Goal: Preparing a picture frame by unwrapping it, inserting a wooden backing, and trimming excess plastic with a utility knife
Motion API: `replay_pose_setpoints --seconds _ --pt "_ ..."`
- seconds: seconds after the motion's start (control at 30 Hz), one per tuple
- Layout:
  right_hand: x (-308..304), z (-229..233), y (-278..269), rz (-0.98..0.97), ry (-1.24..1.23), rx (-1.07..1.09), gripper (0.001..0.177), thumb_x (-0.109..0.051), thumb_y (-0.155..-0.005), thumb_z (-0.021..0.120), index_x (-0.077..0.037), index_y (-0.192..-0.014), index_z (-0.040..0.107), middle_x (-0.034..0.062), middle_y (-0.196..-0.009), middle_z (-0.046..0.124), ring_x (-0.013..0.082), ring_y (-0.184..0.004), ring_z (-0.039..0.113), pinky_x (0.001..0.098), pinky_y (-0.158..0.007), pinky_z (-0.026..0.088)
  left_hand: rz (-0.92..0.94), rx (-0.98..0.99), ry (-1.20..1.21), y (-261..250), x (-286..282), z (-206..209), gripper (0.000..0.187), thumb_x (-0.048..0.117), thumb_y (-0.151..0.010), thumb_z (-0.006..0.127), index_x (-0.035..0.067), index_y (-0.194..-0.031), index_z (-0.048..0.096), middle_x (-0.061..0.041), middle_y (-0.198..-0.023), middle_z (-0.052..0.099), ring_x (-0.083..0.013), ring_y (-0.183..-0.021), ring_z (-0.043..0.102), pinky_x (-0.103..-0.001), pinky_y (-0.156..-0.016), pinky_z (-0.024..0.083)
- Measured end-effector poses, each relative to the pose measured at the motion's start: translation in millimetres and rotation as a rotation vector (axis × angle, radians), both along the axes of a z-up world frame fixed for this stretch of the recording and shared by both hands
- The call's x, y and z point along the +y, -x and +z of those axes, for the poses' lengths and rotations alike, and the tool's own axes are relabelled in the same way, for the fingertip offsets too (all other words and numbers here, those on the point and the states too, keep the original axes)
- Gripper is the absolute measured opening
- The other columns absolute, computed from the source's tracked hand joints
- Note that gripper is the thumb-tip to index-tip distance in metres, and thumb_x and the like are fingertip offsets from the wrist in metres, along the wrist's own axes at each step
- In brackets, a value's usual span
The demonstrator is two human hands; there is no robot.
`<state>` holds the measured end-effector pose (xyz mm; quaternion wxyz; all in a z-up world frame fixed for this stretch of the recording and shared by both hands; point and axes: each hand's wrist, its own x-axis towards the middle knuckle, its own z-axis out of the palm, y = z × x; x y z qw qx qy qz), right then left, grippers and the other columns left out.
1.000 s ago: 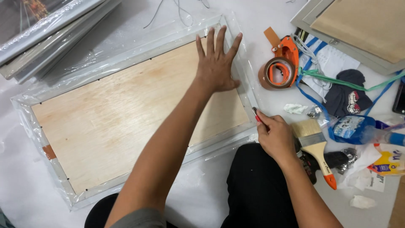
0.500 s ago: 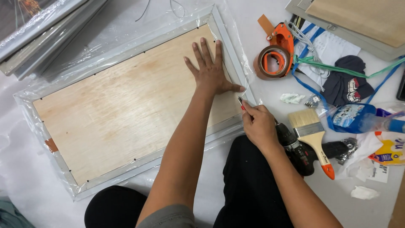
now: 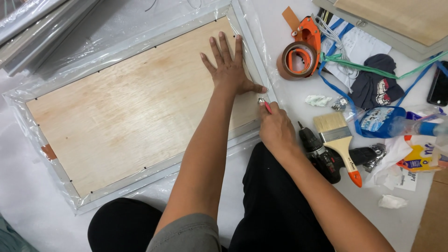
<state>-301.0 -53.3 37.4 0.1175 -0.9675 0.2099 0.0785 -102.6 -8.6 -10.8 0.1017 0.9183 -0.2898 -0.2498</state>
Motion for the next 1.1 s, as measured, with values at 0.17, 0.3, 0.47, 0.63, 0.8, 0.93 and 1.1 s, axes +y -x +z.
replay_pose_setpoints --seconds 0.17,0.3,0.47,0.63,0.8,0.93,1.1 --pt "-12.0 3.8 -1.0 0.078 0.006 0.092 0.038 -0.014 -0.097 0.052 -0.005 -0.131 0.066 0.0186 -0.102 0.058 0.04 -0.068 0.066 0.0524 -0.067 0.057 -0.007 -0.152 0.101 9.3 11.2 -15.9 0.167 0.11 -0.057 0.075 0.017 -0.167 -0.009 -0.029 -0.169 -0.016 -0.0509 -0.146 -0.027 -0.076 -0.115 -0.009" --pt "-35.1 15.9 18.3 -0.137 -0.121 0.115 0.07 -0.019 -0.093 0.061 -0.013 -0.159 0.038 0.0202 -0.116 0.061 0.0407 -0.091 0.066 0.0531 -0.082 0.053 -0.007 -0.192 0.25 34.8 52.1 -13.0 0.149 0.107 -0.067 0.051 0.007 -0.165 -0.002 -0.02 -0.173 -0.003 -0.0352 -0.157 -0.011 -0.061 -0.124 -0.007" --pt "-70.1 -7.5 42.8 -0.293 -0.421 -0.121 0.038 -0.041 -0.097 0.069 -0.018 -0.126 0.073 0.0111 -0.093 0.07 0.0333 -0.092 0.07 0.0412 -0.077 0.053 -0.045 0.138 0.048 72.0 95.3 34.1 0.127 0.097 -0.074 0.046 0.024 -0.167 0.001 -0.007 -0.174 -0.01 -0.0336 -0.159 -0.014 -0.063 -0.126 -0.008" --pt "-55.1 31.0 21.6 -0.028 -0.323 0.022 0.024 -0.029 -0.092 0.072 -0.013 -0.11 0.075 0.0134 -0.088 0.075 0.037 -0.089 0.07 0.0463 -0.081 0.052 -0.058 0.109 -0.016 78.0 94.4 36.3 0.144 0.099 -0.062 0.06 0.024 -0.168 -0.003 -0.008 -0.174 -0.013 -0.0361 -0.157 -0.018 -0.065 -0.124 -0.01" --pt "-61.7 11.6 12.4 0.303 -0.055 0.134 0.02 -0.037 -0.098 0.062 -0.029 -0.113 0.074 0.0056 -0.091 0.074 0.0289 -0.1 0.069 0.0417 -0.092 0.048 -0.09 0.072 -0.071 78.7 92.4 34.8 0.155 0.096 -0.055 0.071 0.022 -0.167 -0.008 -0.009 -0.173 -0.017 -0.0381 -0.156 -0.021 -0.068 -0.122 -0.012" --pt "-64.3 -3.9 10.9 0.352 -0.057 0.139 0.025 -0.034 -0.101 0.058 -0.024 -0.116 0.075 0.0098 -0.09 0.071 0.0333 -0.096 0.069 0.0444 -0.089 0.048 -0.087 0.051 -0.091 80.4 91.3 32.8 0.158 0.096 -0.053 0.072 0.022 -0.167 -0.007 -0.009 -0.173 -0.016 -0.0389 -0.156 -0.021 -0.069 -0.122 -0.012" --pt "-67.9 -13.5 10.2 0.404 -0.016 0.052 0.02 -0.033 -0.099 0.063 -0.024 -0.111 0.076 0.0084 -0.085 0.069 0.0322 -0.091 0.07 0.0438 -0.084 0.05 -0.081 0.05 -0.095 80.3 91.3 34.5 0.158 0.096 -0.053 0.073 0.021 -0.167 -0.007 -0.01 -0.173 -0.016 -0.0389 -0.156 -0.02 -0.069 -0.122 -0.012"
